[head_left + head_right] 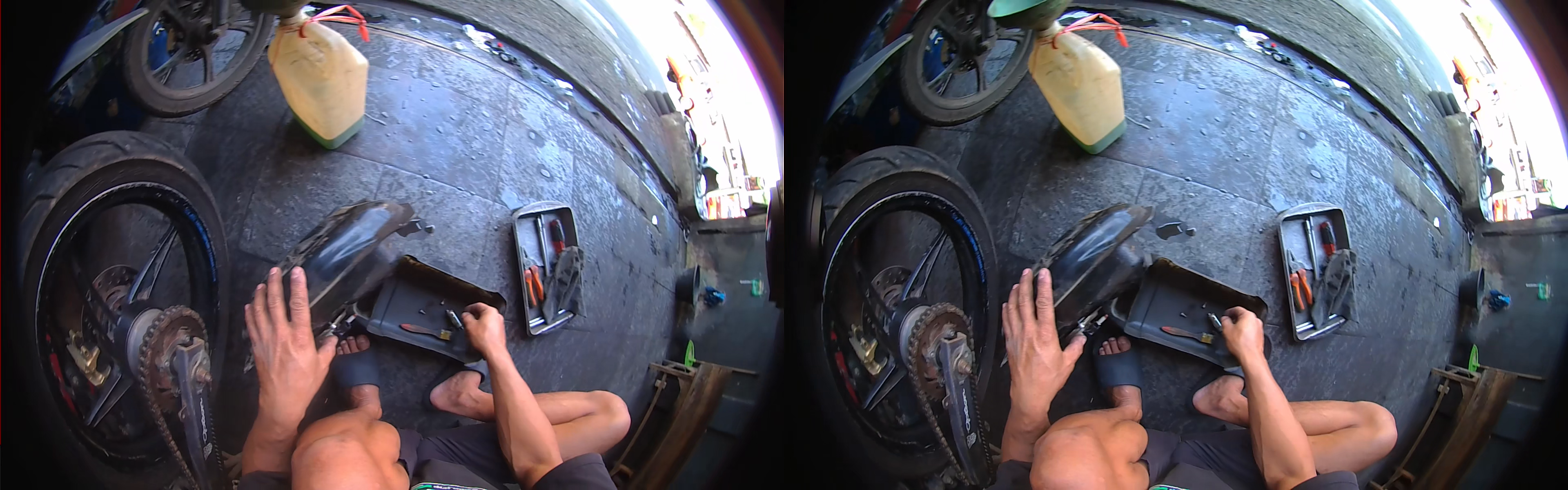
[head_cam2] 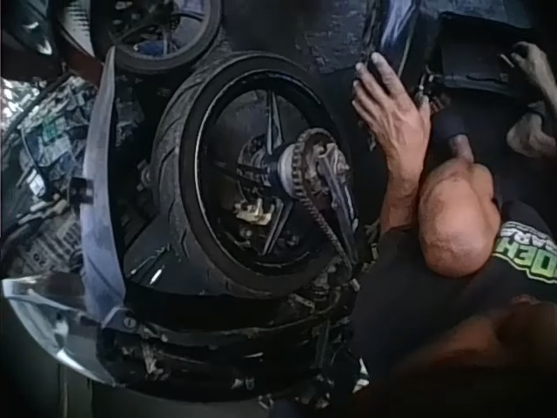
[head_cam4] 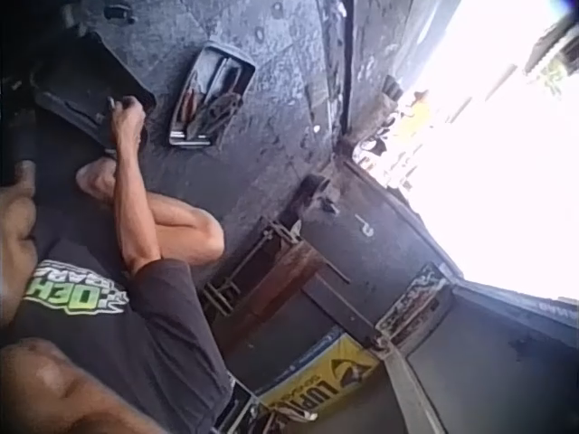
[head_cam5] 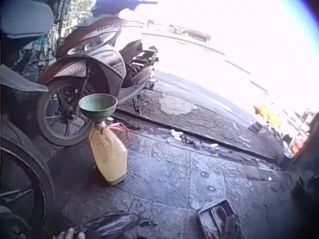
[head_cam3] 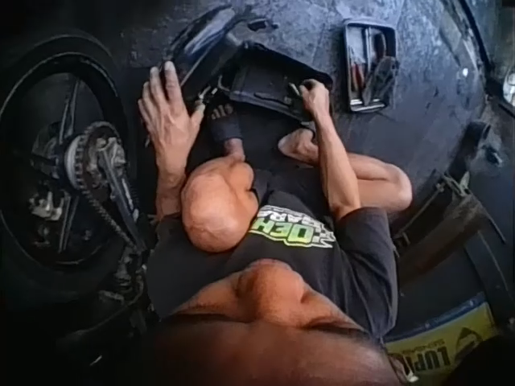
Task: The person is inspecting and repairing a motorcycle fuel pump assembly.
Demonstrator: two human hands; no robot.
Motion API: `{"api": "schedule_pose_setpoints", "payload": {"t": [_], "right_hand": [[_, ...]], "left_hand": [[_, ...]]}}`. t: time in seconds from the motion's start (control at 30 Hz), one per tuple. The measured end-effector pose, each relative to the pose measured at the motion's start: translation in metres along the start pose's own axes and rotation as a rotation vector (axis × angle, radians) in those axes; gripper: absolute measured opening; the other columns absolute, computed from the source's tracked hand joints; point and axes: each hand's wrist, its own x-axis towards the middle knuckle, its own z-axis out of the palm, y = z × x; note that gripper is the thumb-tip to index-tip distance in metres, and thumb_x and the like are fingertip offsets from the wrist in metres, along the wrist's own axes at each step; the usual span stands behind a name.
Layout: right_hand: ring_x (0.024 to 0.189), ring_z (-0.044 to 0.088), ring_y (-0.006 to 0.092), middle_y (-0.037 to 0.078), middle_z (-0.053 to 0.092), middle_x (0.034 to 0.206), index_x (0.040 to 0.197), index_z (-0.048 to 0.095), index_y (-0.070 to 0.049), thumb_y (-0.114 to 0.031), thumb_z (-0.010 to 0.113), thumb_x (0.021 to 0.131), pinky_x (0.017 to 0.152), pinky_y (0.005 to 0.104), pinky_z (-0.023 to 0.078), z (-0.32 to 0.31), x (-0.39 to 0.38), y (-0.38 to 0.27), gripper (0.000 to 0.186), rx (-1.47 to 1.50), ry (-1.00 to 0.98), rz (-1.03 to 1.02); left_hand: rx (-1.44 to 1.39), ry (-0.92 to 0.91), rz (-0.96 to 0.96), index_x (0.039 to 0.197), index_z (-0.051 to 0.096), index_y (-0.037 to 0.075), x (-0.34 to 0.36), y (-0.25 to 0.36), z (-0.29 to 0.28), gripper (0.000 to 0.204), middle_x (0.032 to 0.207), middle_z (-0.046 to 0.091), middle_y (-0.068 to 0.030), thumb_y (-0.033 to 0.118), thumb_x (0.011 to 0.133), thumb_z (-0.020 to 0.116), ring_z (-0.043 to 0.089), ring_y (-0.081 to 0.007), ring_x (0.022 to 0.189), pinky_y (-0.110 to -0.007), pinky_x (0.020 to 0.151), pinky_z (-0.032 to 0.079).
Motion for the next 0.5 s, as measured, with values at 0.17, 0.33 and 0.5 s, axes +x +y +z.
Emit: {"api": "schedule_pose_setpoints", "payload": {"t": [0.17,0.33,0.5], "right_hand": [[0.101,0.073,0.0428,0.023,0.075,0.103,0.109,0.074,-0.002,-0.024,0.079,0.088,0.086,0.0488,0.057,0.039,-0.004,-0.021,0.031,-0.033,-0.089,-0.225],[0.1,0.07,0.0467,0.025,0.074,0.103,0.107,0.069,-0.001,-0.026,0.079,0.087,0.085,0.0537,0.058,0.066,0.014,-0.021,0.033,-0.215,-0.101,-0.29],[0.092,0.073,0.0461,0.026,0.074,0.095,0.106,0.072,0.0,-0.022,0.076,0.087,0.08,0.0512,0.059,0.062,0.014,-0.043,0.03,-0.082,-0.106,-0.231]], "left_hand": [[-0.054,0.012,0.002,0.166,0.028,0.007,0.0,-0.004,-0.001,0.113,0.16,0.038,-0.0272,0.007,0.071,0.089,0.043,-0.048,0.141,-0.059,0.118,0.033],[-0.111,0.004,-0.008,0.164,0.028,0.001,0.014,-0.011,-0.002,0.11,0.156,0.041,-0.0301,0.014,0.073,0.089,0.044,-0.0483,0.139,-0.058,0.117,0.034],[-0.221,0.042,-0.179,0.164,0.023,-0.001,0.024,-0.022,-0.003,0.109,0.156,0.041,-0.0329,0.015,0.077,0.087,0.042,-0.0496,0.143,-0.054,0.12,0.035]]}}
